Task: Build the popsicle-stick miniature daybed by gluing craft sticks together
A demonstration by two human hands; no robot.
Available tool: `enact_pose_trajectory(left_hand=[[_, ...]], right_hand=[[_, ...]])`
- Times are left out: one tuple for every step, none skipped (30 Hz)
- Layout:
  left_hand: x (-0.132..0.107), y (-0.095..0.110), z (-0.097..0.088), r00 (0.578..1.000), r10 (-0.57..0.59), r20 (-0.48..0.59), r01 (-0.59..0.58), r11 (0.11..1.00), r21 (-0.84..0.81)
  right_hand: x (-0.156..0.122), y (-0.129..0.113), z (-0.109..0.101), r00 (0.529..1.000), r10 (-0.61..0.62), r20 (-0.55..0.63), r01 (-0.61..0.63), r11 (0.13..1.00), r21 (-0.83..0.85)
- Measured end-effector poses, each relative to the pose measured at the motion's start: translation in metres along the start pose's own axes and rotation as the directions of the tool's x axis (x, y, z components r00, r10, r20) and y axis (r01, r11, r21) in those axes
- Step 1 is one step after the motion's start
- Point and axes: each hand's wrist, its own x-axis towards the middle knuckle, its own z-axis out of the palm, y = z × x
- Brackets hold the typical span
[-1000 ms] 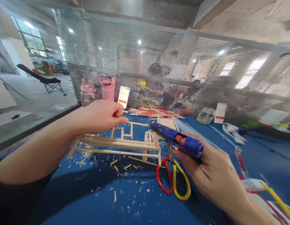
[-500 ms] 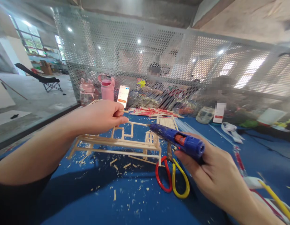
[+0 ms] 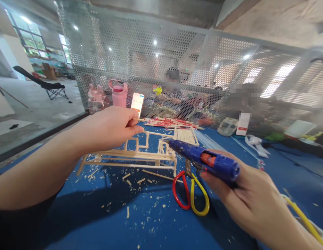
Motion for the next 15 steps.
enact_pose_trajectory(left_hand=[[-0.0002,0.0005,-0.0003,1.0,0.003,-0.002,-0.003,1.0,0.003],[-0.0004,0.0008,-0.0005,1.0,0.004,-0.005,-0.004,1.0,0.005],[-0.0005,0.0011,-0.0006,1.0,0.003,-0.006,-0.003,1.0,0.007],[-0.0007,0.0013,-0.0007,1.0,0.0,-0.006,0.0,1.0,0.009],[-0.0009,0.0015,-0.0007,1.0,-0.004,-0.006,0.004,1.0,0.011],[-0.0012,0.0016,-0.0007,1.0,-0.005,-0.006,0.006,1.0,0.012],[-0.0015,0.0017,-0.0007,1.0,-0.005,-0.008,0.005,1.0,0.012],[-0.0017,0.0019,-0.0007,1.0,-0.003,-0.011,0.003,1.0,0.013],[-0.002,0.0022,-0.0007,1.0,-0.002,-0.015,0.003,1.0,0.015],[-0.0023,0.0025,-0.0007,1.0,-0.001,-0.02,0.002,1.0,0.017],[-0.0027,0.003,-0.0006,1.0,0.0,-0.027,0.001,1.0,0.02],[-0.0031,0.0035,-0.0006,0.999,0.002,-0.036,-0.001,1.0,0.024],[-0.0036,0.0042,-0.0006,0.999,0.005,-0.047,-0.004,1.0,0.027],[-0.0042,0.005,-0.0007,0.998,0.011,-0.058,-0.009,0.999,0.031],[-0.0049,0.0059,-0.0009,0.997,0.017,-0.069,-0.015,0.999,0.036]], right_hand=[[0.0009,-0.0012,0.0008,1.0,0.008,-0.002,-0.008,1.0,0.009],[0.002,-0.0026,0.0015,1.0,0.019,-0.004,-0.019,1.0,0.016],[0.003,-0.0039,0.0019,1.0,0.028,-0.006,-0.027,0.999,0.024],[0.0037,-0.005,0.0021,0.999,0.033,-0.006,-0.033,0.999,0.031],[0.004,-0.0058,0.0021,0.999,0.035,0.0,-0.035,0.999,0.036],[0.0039,-0.0063,0.0019,0.999,0.033,0.003,-0.033,0.999,0.037],[0.0034,-0.0065,0.0017,0.999,0.033,0.007,-0.033,0.999,0.033],[0.0027,-0.0064,0.0014,1.0,0.029,-0.002,-0.029,0.999,0.026],[0.002,-0.0062,0.0013,1.0,0.026,-0.01,-0.026,0.999,0.019],[0.0015,-0.0061,0.0014,1.0,0.026,-0.016,-0.026,1.0,0.012],[0.0011,-0.0061,0.0017,1.0,0.024,-0.021,-0.023,1.0,0.008],[0.0009,-0.0062,0.0021,1.0,0.02,-0.023,-0.02,1.0,0.006],[0.0008,-0.0063,0.0027,1.0,0.015,-0.022,-0.015,1.0,0.005],[0.0007,-0.0064,0.0034,1.0,0.009,-0.022,-0.009,1.0,0.008],[0.0004,-0.0064,0.004,1.0,0.008,-0.018,-0.008,1.0,0.01]])
